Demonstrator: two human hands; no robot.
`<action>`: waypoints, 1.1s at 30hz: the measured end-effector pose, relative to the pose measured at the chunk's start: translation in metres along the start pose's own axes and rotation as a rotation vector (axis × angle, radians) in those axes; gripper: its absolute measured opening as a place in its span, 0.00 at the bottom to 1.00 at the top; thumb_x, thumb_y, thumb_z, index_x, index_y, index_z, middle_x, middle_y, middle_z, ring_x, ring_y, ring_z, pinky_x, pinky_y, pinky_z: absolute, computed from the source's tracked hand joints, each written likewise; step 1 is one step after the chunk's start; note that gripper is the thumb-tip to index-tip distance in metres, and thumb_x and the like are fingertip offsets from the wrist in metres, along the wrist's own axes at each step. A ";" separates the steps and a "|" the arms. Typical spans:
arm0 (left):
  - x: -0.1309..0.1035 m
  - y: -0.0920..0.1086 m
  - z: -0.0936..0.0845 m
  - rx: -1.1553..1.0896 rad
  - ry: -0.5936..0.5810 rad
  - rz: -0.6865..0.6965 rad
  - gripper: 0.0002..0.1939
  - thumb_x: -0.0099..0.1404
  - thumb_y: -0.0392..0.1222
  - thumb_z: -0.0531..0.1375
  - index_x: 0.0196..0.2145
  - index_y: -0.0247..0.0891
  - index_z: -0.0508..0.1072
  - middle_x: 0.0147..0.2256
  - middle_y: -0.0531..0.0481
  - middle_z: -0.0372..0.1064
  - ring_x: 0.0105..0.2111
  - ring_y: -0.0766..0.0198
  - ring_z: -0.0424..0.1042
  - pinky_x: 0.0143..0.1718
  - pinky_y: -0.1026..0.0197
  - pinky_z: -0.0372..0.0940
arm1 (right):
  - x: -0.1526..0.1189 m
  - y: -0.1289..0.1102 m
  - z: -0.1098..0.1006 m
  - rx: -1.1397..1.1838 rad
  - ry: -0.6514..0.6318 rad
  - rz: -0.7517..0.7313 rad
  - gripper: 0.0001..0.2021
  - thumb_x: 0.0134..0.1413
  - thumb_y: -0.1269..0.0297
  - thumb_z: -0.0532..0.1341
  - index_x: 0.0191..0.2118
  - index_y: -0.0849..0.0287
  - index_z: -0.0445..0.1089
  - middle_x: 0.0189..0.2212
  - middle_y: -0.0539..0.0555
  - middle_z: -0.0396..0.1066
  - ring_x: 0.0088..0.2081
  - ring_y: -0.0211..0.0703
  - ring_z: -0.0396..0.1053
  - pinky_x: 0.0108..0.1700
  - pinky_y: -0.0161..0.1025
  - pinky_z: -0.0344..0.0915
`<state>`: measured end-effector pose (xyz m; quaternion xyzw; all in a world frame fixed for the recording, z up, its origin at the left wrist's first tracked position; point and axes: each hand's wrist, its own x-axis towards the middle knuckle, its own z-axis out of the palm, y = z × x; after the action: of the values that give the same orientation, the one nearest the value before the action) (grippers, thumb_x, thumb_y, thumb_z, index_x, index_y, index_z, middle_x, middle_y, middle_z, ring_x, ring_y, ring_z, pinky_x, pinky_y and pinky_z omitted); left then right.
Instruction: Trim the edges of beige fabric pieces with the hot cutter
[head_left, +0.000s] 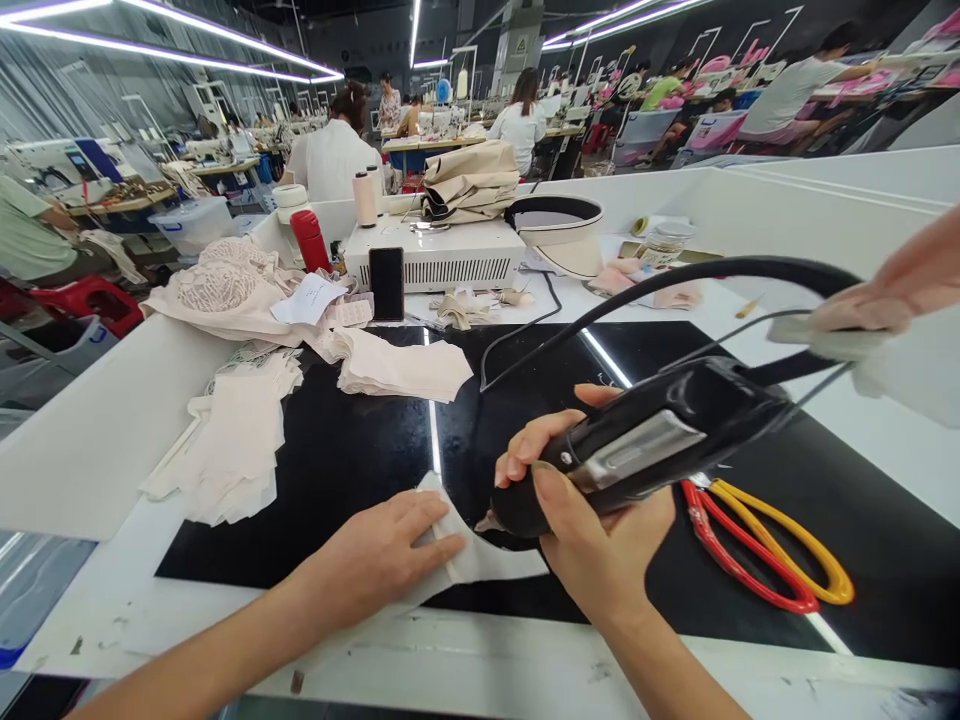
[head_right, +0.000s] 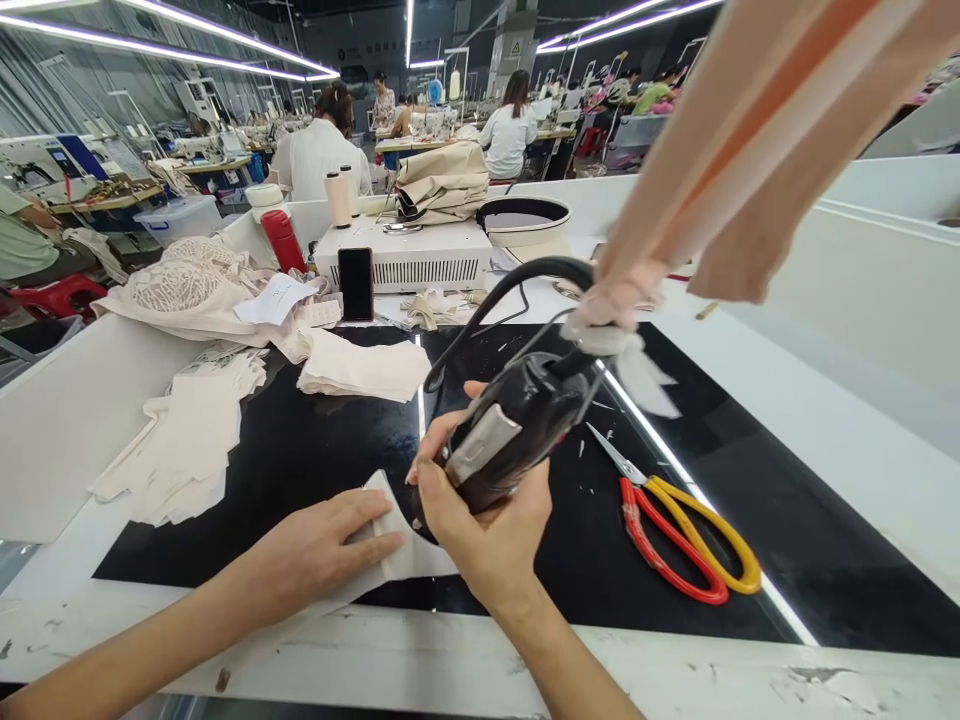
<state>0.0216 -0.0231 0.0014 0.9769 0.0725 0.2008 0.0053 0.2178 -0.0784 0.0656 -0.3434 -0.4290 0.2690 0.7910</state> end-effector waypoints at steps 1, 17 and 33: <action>0.001 0.000 -0.001 0.005 0.003 0.009 0.14 0.77 0.28 0.52 0.55 0.33 0.71 0.53 0.36 0.73 0.56 0.49 0.74 0.56 0.49 0.75 | 0.000 -0.003 -0.003 -0.003 -0.001 -0.002 0.22 0.59 0.71 0.70 0.55 0.45 0.70 0.32 0.45 0.75 0.27 0.38 0.73 0.29 0.37 0.73; 0.022 0.029 0.008 -0.256 -0.035 -0.172 0.08 0.79 0.32 0.53 0.44 0.34 0.73 0.41 0.43 0.73 0.40 0.56 0.74 0.42 0.54 0.76 | -0.016 -0.020 -0.028 -0.088 -0.041 -0.009 0.22 0.61 0.67 0.71 0.57 0.43 0.68 0.32 0.46 0.73 0.27 0.38 0.71 0.28 0.37 0.72; 0.010 0.031 0.015 -0.216 -0.047 -0.134 0.11 0.80 0.32 0.52 0.53 0.33 0.71 0.44 0.43 0.71 0.46 0.58 0.73 0.51 0.56 0.75 | -0.011 -0.016 -0.006 -0.057 0.033 -0.014 0.23 0.56 0.68 0.72 0.53 0.49 0.65 0.29 0.45 0.73 0.23 0.37 0.69 0.25 0.38 0.71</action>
<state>0.0405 -0.0523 -0.0072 0.9681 0.1155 0.1838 0.1253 0.2199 -0.0982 0.0699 -0.3673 -0.4259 0.2455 0.7896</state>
